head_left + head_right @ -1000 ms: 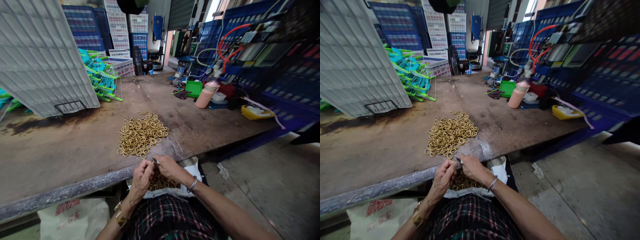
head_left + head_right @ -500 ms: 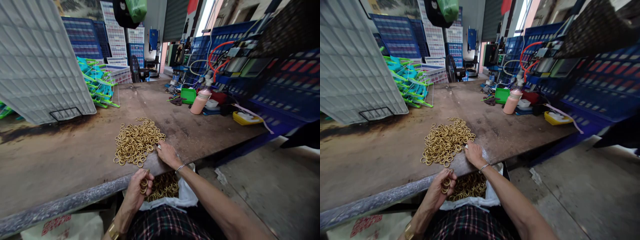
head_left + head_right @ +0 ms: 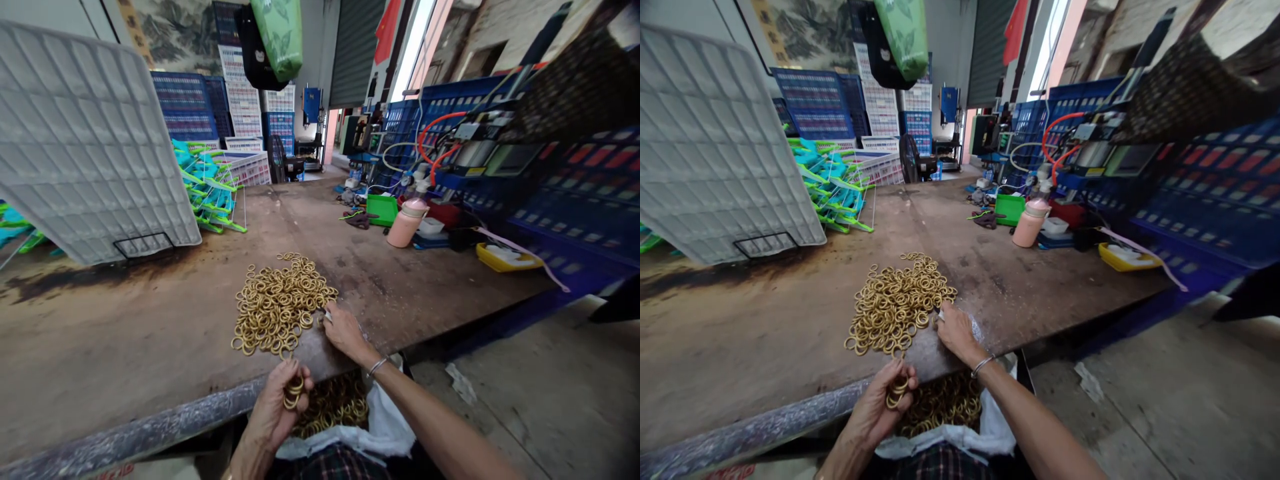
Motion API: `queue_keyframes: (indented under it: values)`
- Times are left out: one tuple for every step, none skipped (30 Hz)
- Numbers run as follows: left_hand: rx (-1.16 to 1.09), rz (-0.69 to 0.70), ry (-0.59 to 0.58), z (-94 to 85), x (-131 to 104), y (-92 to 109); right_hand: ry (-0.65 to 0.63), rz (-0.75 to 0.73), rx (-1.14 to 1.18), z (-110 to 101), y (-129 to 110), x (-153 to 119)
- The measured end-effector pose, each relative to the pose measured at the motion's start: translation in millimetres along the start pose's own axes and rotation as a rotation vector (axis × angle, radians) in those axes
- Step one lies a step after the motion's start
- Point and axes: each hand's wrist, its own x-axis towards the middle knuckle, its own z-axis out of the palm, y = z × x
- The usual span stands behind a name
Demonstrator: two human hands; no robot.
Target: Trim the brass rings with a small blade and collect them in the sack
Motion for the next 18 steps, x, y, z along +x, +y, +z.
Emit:
queue_keyframes:
  values:
    - [0.034,0.021,-0.002,1.2,0.8,-0.1,-0.006,-0.005,0.076,-0.6,0.2,-1.8]
    - [0.090,0.051,-0.001,2.0,1.7,-0.5,-0.010,-0.011,0.164,-0.9,0.1,-4.1]
    - [0.173,0.094,0.010,2.3,2.8,-1.3,-0.015,-0.020,0.258,-0.7,-0.5,-6.9]
    - [0.277,0.151,0.032,2.0,4.0,-2.2,-0.026,-0.032,0.351,-0.2,-1.5,-10.3]
    - [0.394,0.221,0.060,1.2,5.2,-3.3,-0.047,-0.041,0.436,0.5,-2.9,-14.0]
    - [0.512,0.303,0.089,0.0,6.6,-4.2,-0.077,-0.042,0.509,1.3,-4.7,-18.1]
    - [0.624,0.392,0.115,-1.3,7.8,-5.0,-0.116,-0.036,0.572,2.0,-6.7,-22.3]
    - [0.721,0.482,0.134,-2.4,8.7,-5.3,-0.161,-0.024,0.630,2.6,-9.0,-26.6]
    - [0.803,0.562,0.139,-3.2,9.4,-5.2,-0.209,-0.010,0.687,2.8,-11.4,-30.8]
    - [0.869,0.627,0.131,-3.6,9.6,-4.7,-0.258,0.006,0.745,2.7,-13.9,-34.8]
    - [0.919,0.672,0.111,-3.4,9.3,-3.8,-0.304,0.020,0.803,2.4,-16.3,-38.5]
    - [0.951,0.698,0.085,-2.7,8.6,-2.6,-0.344,0.035,0.861,1.8,-18.5,-41.9]
    - [0.964,0.711,0.055,-1.7,7.5,-1.5,-0.382,0.053,0.918,1.2,-20.5,-44.9]
    - [0.963,0.713,0.031,-0.4,6.1,-0.4,-0.416,0.079,0.968,0.5,-22.1,-47.6]
    - [0.950,0.701,0.020,0.8,4.6,0.3,-0.446,0.108,1.010,-0.1,-23.3,-49.8]
    - [0.924,0.672,0.024,1.8,3.0,0.6,-0.469,0.135,1.043,-0.7,-24.2,-51.8]
    - [0.885,0.615,0.036,2.5,1.6,0.5,-0.482,0.151,1.063,-1.2,-24.8,-53.3]
    - [0.831,0.539,0.052,2.9,0.2,0.0,-0.486,0.150,1.065,-1.6,-25.3,-54.6]
